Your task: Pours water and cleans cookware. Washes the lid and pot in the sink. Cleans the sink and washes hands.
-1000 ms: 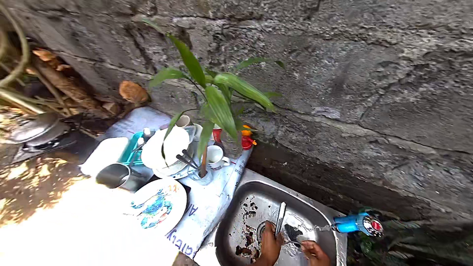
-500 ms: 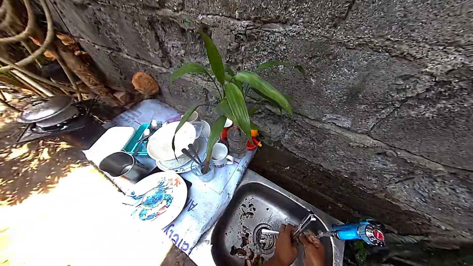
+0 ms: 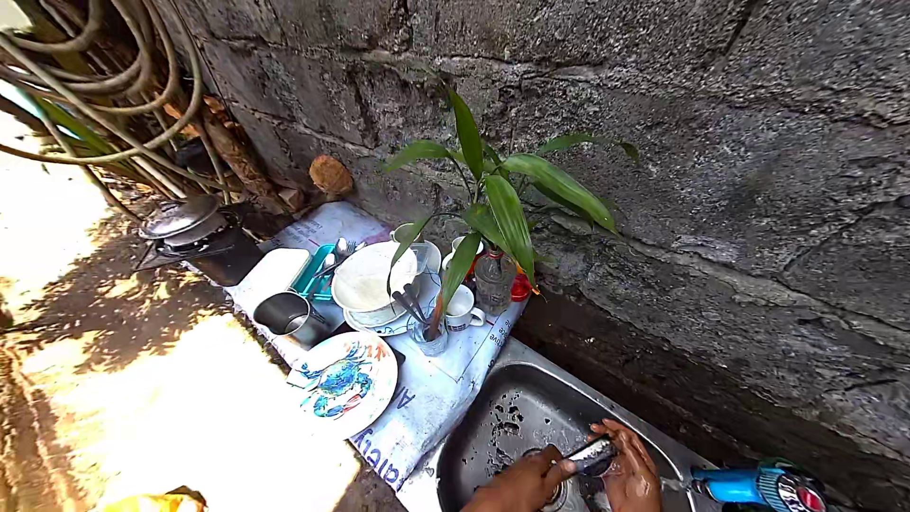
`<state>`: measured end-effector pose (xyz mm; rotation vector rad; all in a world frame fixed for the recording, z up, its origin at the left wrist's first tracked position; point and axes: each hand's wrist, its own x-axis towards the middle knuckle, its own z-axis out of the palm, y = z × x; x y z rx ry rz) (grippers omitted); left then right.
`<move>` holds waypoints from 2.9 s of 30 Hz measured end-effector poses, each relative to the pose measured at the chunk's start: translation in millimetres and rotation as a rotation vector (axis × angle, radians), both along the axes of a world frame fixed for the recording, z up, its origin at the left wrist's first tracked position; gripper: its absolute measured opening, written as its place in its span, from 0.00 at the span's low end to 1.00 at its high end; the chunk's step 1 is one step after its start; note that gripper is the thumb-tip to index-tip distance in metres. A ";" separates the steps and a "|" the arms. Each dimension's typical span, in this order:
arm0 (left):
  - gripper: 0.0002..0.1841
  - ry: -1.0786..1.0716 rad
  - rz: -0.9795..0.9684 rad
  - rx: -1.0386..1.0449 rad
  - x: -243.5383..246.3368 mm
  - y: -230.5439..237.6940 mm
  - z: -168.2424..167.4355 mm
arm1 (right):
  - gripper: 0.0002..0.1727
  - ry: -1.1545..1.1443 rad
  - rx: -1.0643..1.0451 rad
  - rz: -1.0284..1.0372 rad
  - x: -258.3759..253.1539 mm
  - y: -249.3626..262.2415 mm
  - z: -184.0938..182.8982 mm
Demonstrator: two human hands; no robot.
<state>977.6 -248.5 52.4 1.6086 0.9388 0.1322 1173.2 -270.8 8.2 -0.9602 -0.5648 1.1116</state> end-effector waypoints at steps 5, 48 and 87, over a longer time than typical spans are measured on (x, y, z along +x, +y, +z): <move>0.31 0.396 0.384 0.228 -143.0 -2.1 85.8 | 0.14 -0.454 -0.405 0.151 15.4 -5.8 7.6; 0.21 0.165 0.022 -0.031 -18.3 -20.3 -64.5 | 0.20 -1.035 -0.429 0.532 -47.9 38.2 27.1; 0.48 0.547 -0.094 -0.124 -6.9 -1.5 -135.7 | 0.22 -1.194 -0.635 0.937 -16.0 -20.3 -110.3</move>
